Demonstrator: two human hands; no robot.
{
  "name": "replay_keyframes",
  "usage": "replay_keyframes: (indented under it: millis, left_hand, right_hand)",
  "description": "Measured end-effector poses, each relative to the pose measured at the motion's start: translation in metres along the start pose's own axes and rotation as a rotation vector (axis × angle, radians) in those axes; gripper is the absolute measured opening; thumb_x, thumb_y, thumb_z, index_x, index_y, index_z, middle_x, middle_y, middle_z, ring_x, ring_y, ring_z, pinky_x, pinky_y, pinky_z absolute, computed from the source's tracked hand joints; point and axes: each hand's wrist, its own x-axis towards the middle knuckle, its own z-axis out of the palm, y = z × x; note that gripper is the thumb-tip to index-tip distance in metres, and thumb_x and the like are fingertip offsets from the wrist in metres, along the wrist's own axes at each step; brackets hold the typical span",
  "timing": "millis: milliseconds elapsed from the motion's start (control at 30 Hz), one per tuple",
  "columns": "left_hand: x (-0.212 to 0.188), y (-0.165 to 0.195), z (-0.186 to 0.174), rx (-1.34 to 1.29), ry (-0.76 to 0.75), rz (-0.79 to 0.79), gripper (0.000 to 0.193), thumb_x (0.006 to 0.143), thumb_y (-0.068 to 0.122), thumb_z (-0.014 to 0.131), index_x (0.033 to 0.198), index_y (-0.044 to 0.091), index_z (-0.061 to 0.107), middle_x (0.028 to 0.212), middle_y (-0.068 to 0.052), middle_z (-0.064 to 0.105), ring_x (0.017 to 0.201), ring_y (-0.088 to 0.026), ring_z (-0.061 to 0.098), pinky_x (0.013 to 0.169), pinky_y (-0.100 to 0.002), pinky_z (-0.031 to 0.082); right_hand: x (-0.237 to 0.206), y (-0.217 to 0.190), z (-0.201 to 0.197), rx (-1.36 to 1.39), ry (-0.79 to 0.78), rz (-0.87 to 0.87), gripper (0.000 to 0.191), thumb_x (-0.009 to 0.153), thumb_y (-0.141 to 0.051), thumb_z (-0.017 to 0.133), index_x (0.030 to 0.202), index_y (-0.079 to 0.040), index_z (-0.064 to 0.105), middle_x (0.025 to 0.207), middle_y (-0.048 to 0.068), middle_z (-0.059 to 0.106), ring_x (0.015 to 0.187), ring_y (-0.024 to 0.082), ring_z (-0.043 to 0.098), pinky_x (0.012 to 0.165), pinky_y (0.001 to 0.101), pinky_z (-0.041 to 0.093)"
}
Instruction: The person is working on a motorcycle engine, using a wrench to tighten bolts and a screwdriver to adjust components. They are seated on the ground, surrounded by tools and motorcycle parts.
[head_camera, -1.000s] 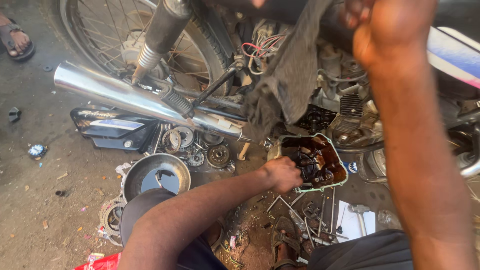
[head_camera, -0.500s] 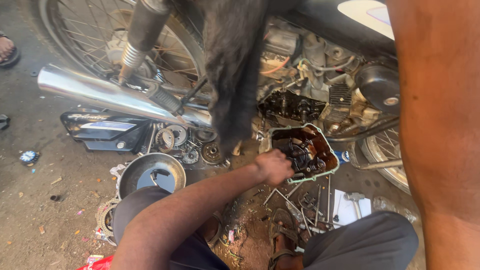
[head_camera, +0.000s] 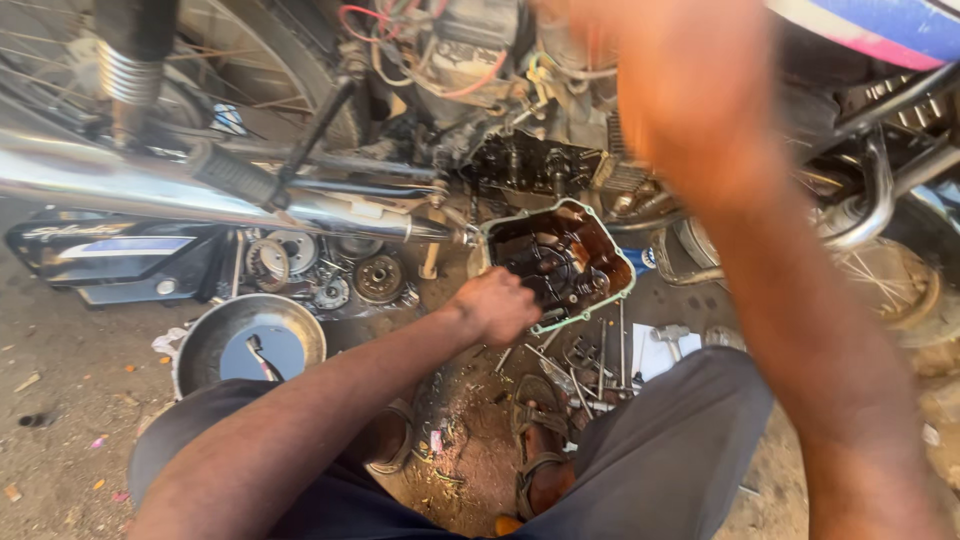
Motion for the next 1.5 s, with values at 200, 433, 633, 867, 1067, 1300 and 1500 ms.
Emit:
replay_keyframes:
  millis: [200,433,633,867,1067,1300,1500]
  left_hand:
    - [-0.007,-0.001,0.007,-0.086,0.032,0.023,0.025,0.095,0.021,0.053,0.106,0.011,0.072,0.103,-0.013,0.071,0.102,-0.031,0.069,0.089,-0.046,0.055]
    - [0.006,-0.001,0.021,-0.096,0.05,0.036,0.023,0.097,0.019,0.049,0.101,0.009,0.069,0.098,-0.015,0.071,0.089,-0.031,0.072,0.073,-0.047,0.058]
    - [0.02,0.01,0.034,-0.053,0.012,0.042,0.023,0.102,0.021,0.043,0.103,0.01,0.064,0.091,-0.011,0.064,0.078,-0.022,0.067,0.066,-0.044,0.057]
    - [0.035,0.025,0.033,-0.021,0.008,0.087,0.026,0.107,0.026,0.039,0.114,0.011,0.059,0.09,-0.011,0.061,0.072,-0.02,0.066,0.059,-0.044,0.059]
    - [0.039,0.028,0.028,-0.046,-0.086,0.069,0.026,0.11,0.023,0.039,0.117,0.009,0.06,0.088,-0.01,0.064,0.071,-0.018,0.068,0.061,-0.042,0.061]
    - [0.039,0.028,0.027,0.014,-0.009,0.081,0.026,0.108,0.026,0.04,0.117,0.01,0.058,0.091,-0.011,0.062,0.07,-0.021,0.067,0.06,-0.046,0.062]
    - [0.041,0.028,0.032,0.001,-0.038,0.092,0.028,0.102,0.028,0.042,0.119,0.011,0.056,0.095,-0.011,0.06,0.073,-0.021,0.067,0.062,-0.044,0.064]
  right_hand:
    - [-0.134,0.109,-0.043,-0.048,0.089,0.326,0.026,0.097,-0.012,0.071,0.12,-0.001,0.07,0.106,-0.001,0.07,0.09,0.004,0.06,0.077,0.0199,0.048]
    - [-0.271,0.217,-0.063,-0.048,0.357,0.61,0.021,0.096,-0.002,0.071,0.116,0.003,0.07,0.096,0.004,0.072,0.082,0.007,0.064,0.074,0.0221,0.051]
    - [-0.307,0.22,-0.042,-0.26,0.352,0.598,0.032,0.093,-0.002,0.07,0.125,0.0,0.07,0.107,0.006,0.073,0.081,0.008,0.065,0.07,0.0233,0.055]
    - [-0.301,0.212,-0.023,-0.241,0.448,0.613,0.024,0.096,-0.005,0.072,0.12,-0.001,0.074,0.103,0.006,0.076,0.081,0.008,0.067,0.07,0.0223,0.056]
    - [-0.302,0.21,-0.02,-0.397,0.366,0.534,0.023,0.098,-0.002,0.073,0.12,0.002,0.076,0.094,0.011,0.076,0.079,0.011,0.064,0.071,0.0249,0.051]
    - [-0.307,0.211,-0.013,-0.355,0.395,0.513,0.02,0.097,0.002,0.068,0.116,0.001,0.074,0.109,0.01,0.077,0.096,0.012,0.071,0.083,0.0245,0.055]
    - [-0.308,0.208,-0.01,-0.514,0.38,0.582,0.024,0.097,0.003,0.074,0.121,0.005,0.077,0.087,0.016,0.071,0.078,0.016,0.061,0.071,0.0282,0.048]
